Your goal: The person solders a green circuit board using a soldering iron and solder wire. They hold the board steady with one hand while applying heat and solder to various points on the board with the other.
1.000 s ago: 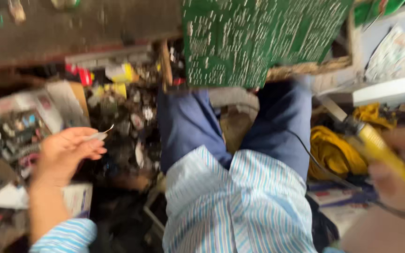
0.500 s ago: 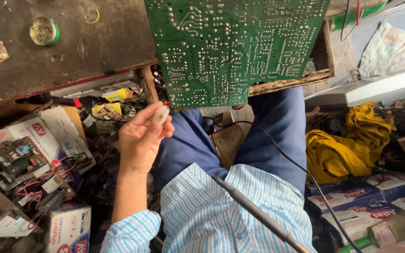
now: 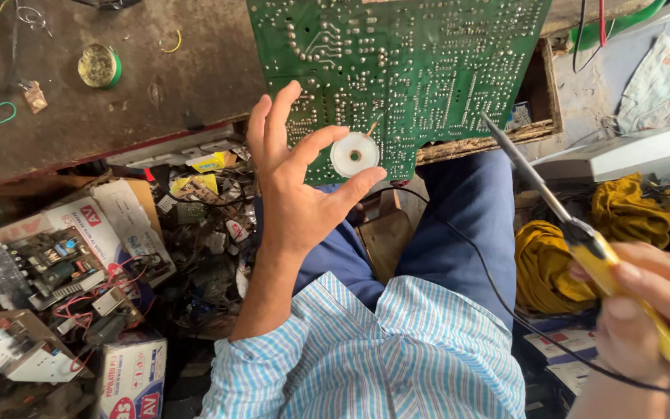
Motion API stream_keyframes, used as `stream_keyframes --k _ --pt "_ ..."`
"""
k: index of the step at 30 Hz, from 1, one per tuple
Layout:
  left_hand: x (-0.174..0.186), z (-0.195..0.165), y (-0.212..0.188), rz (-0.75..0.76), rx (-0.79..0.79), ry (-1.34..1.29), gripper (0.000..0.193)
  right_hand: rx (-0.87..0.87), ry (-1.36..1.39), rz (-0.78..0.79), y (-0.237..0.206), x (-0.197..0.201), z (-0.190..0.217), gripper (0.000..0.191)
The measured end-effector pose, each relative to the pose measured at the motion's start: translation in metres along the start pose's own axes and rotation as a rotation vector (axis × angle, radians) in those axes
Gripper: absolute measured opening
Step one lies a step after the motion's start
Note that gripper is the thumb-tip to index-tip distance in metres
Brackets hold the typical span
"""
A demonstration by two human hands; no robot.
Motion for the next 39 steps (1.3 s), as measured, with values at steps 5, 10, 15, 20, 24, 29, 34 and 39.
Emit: stream_keyframes --k 5,10,15,20,24,29,34,39 --pt "-0.005 -0.019 0.003 0.009 0.010 0.040 0.050 0.053 -0.163 -0.116 0.018 -0.020 -0.014 0.029" --pt "-0.014 -0.032 0.010 0.008 0.026 0.130 0.047 0.109 -0.135 -0.139 0.031 -0.046 -0.025 0.025" --pt "-0.019 -0.036 0.013 0.007 0.037 0.171 0.046 0.158 -0.121 -0.158 0.032 -0.065 -0.047 0.021" --pt "-0.023 -0.039 0.014 0.010 0.032 0.199 0.047 0.137 0.000 -0.183 0.029 -0.075 -0.064 0.019" --pt "-0.023 -0.040 0.014 0.003 0.036 0.199 0.045 0.131 -0.013 -0.186 0.027 -0.077 -0.068 0.020" --pt "-0.026 -0.039 0.015 -0.004 0.041 0.196 0.042 0.147 -0.024 -0.158 0.030 -0.081 -0.066 0.020" --pt "-0.028 -0.038 0.014 -0.010 0.055 0.211 0.043 0.114 -0.017 -0.159 0.033 -0.085 -0.066 0.021" --pt "-0.028 -0.038 0.013 -0.021 0.052 0.208 0.044 0.105 -0.017 -0.152 0.034 -0.086 -0.067 0.021"
Point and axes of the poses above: each hand's wrist, its own y-axis towards the middle knuckle, its own x-axis out of the back of the hand, z = x × y, the point moved 6 cm from there along y, towards the middle knuckle, and after that the axes turned 10 degrees about z, right-handed, at the moved point
